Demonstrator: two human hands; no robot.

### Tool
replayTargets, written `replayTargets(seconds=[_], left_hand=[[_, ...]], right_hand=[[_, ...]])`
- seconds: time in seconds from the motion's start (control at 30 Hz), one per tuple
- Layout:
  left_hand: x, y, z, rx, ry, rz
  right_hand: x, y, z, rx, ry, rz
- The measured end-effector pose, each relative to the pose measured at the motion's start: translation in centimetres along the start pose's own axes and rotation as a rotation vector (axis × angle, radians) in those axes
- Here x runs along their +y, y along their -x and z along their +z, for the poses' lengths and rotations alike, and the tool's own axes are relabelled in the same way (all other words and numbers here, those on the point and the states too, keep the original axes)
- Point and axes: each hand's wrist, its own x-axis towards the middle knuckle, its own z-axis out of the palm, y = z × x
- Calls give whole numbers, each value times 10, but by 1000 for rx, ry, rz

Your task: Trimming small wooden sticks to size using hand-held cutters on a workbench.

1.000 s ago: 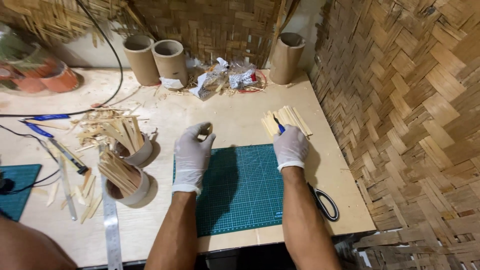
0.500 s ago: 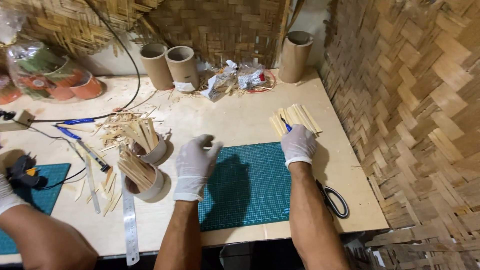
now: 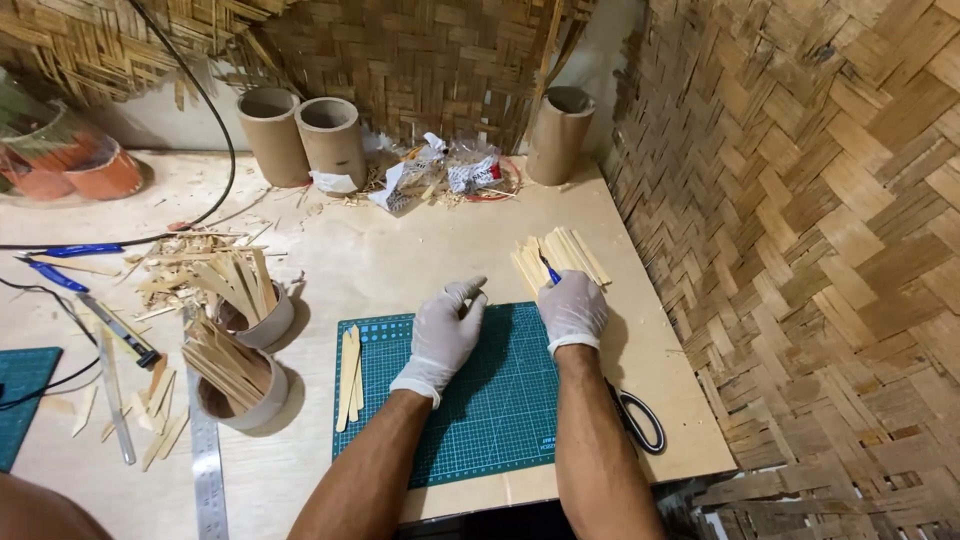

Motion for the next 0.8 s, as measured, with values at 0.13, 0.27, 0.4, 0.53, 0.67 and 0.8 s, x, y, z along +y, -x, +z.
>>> replayTargets(seconds=[0.13, 0.27, 0.4, 0.53, 0.67, 0.8], left_hand=[[-15, 4, 13, 76, 91, 17], [-15, 4, 13, 169, 93, 61], [-15, 8, 16, 190, 22, 114], [-21, 8, 18, 194, -5, 120], [-24, 8, 22, 199, -12, 134], [-27, 8, 20, 216, 58, 87]], right_hand=[[2, 0, -4, 5, 1, 11], [3, -4, 2, -1, -12, 14], [3, -3, 4, 0, 2, 21], [-1, -1, 5, 10, 35, 17], [-4, 3, 7, 2, 47, 5], [-4, 4, 7, 19, 50, -16]])
